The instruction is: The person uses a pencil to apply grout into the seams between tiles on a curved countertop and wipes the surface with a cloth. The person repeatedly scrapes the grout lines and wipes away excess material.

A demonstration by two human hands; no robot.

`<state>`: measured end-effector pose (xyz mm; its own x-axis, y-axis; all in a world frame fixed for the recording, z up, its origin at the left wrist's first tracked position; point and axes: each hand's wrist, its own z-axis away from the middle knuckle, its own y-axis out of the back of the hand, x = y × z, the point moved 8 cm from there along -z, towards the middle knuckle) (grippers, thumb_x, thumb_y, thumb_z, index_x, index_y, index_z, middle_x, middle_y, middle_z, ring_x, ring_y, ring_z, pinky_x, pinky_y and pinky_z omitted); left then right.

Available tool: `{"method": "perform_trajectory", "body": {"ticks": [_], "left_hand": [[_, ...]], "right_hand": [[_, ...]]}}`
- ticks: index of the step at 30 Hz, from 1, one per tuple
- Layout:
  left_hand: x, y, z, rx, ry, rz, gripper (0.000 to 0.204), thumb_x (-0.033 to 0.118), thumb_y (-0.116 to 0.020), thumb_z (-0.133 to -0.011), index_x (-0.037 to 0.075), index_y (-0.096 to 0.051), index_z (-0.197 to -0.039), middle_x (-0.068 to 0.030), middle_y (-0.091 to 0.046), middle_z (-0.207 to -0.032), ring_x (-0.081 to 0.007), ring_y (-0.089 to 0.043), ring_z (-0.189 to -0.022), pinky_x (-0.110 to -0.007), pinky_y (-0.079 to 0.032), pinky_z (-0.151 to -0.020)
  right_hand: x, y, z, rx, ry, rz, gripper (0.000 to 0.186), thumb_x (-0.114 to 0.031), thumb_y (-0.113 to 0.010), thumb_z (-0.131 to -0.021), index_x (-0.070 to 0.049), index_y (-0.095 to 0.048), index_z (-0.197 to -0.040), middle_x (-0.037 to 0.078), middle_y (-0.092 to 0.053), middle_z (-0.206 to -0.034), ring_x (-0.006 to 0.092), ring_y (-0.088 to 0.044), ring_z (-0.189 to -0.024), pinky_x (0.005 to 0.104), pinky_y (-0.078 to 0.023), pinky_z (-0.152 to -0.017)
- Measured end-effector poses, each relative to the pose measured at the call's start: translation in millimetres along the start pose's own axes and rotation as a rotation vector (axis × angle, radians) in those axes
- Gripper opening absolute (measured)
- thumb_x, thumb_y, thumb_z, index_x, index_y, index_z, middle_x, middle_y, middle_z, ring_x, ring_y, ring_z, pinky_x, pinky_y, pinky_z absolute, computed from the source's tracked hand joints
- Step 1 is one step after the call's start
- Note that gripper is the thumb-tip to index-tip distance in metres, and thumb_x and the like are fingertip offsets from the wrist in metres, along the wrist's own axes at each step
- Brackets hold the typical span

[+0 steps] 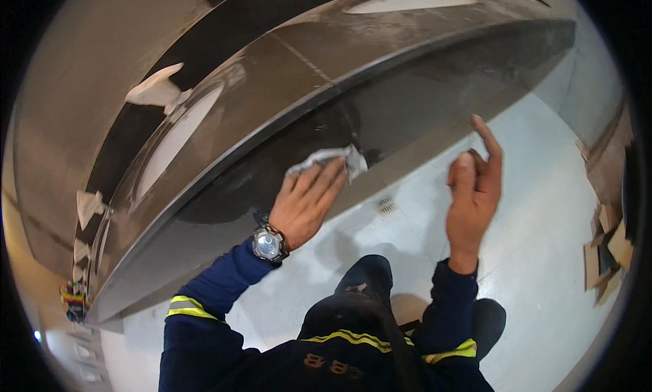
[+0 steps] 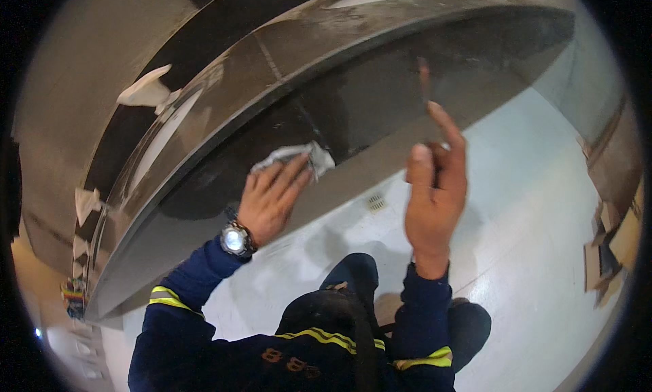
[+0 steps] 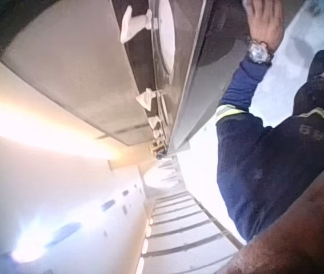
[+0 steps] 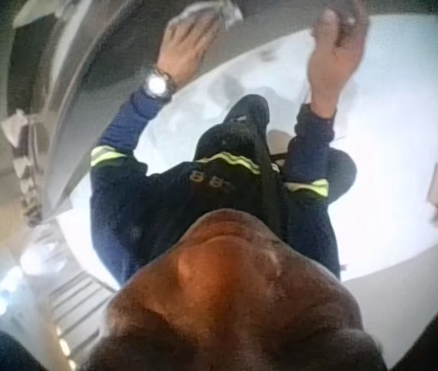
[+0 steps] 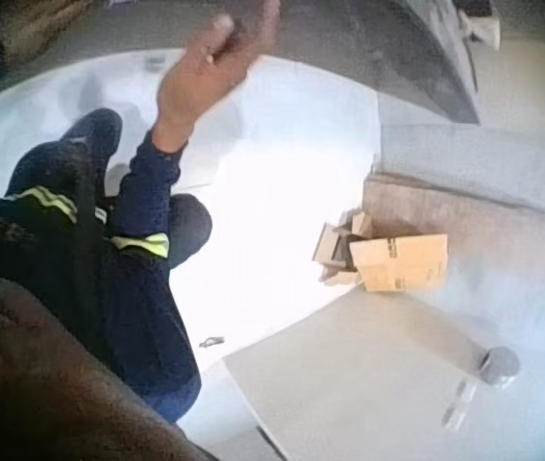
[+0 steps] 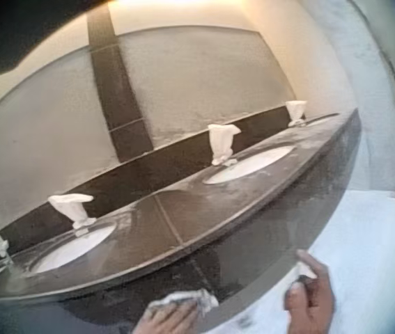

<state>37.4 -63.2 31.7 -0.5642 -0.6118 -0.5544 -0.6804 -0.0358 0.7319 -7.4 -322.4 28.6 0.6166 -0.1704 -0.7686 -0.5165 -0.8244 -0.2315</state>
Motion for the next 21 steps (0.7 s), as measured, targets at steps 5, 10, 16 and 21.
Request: {"method": "perform_trajectory", "body": {"ticks": [5,10,16,21], "left_hand": [[-45.6,41.8,80.0,0.227,0.362,-0.071,0.066,-0.001,-0.064,-0.067,0.012,-0.068,-0.132,-0.0114,-0.058,-0.149,-0.0293,-0.055,-0.119,-0.045,-0.041,-0.1],[-92.6,69.7,205.2,0.268,0.506,-0.3,0.071,0.007,-0.067,-0.075,0.006,-0.054,-0.145,-0.0192,-0.045,-0.157,-0.039,-0.04,-0.141,-0.052,-0.03,-0.116],[-99.3,60.0,277.5,0.525,0.966,-0.166,0.096,0.037,-0.071,-0.091,0.002,-0.018,-0.163,-0.0257,-0.012,-0.17,-0.0439,-0.009,-0.157,-0.057,-0.013,-0.125],[-52.9,29.0,143.4,0.454,0.772,-0.127,0.106,0.042,-0.076,-0.083,0.007,-0.017,-0.165,-0.0272,-0.008,-0.17,-0.0491,-0.004,-0.157,-0.067,-0.009,-0.122]], "right_hand": [[3.3,5.9,-2.5,0.027,-0.067,0.069,0.044,-0.011,-0.051,-0.106,-0.008,-0.05,-0.149,-0.005,-0.045,-0.07,0.0043,-0.039,-0.064,0.0212,-0.031,-0.058],[14.1,-1.5,-8.4,0.011,-0.063,0.182,0.043,-0.014,-0.05,-0.107,-0.007,-0.05,-0.149,-0.004,-0.045,-0.069,0.0045,-0.039,-0.064,0.0218,-0.031,-0.058],[23.1,-20.1,-6.5,0.003,-0.085,0.104,0.043,-0.017,-0.052,-0.107,-0.009,-0.051,-0.15,-0.004,-0.047,-0.07,0.0046,-0.04,-0.064,0.0221,-0.032,-0.059],[24.0,-27.5,-3.6,-0.022,-0.032,0.057,0.044,-0.017,-0.051,-0.108,-0.008,-0.05,-0.151,-0.006,-0.042,-0.07,0.0025,-0.035,-0.062,0.0206,-0.028,-0.055]]}}
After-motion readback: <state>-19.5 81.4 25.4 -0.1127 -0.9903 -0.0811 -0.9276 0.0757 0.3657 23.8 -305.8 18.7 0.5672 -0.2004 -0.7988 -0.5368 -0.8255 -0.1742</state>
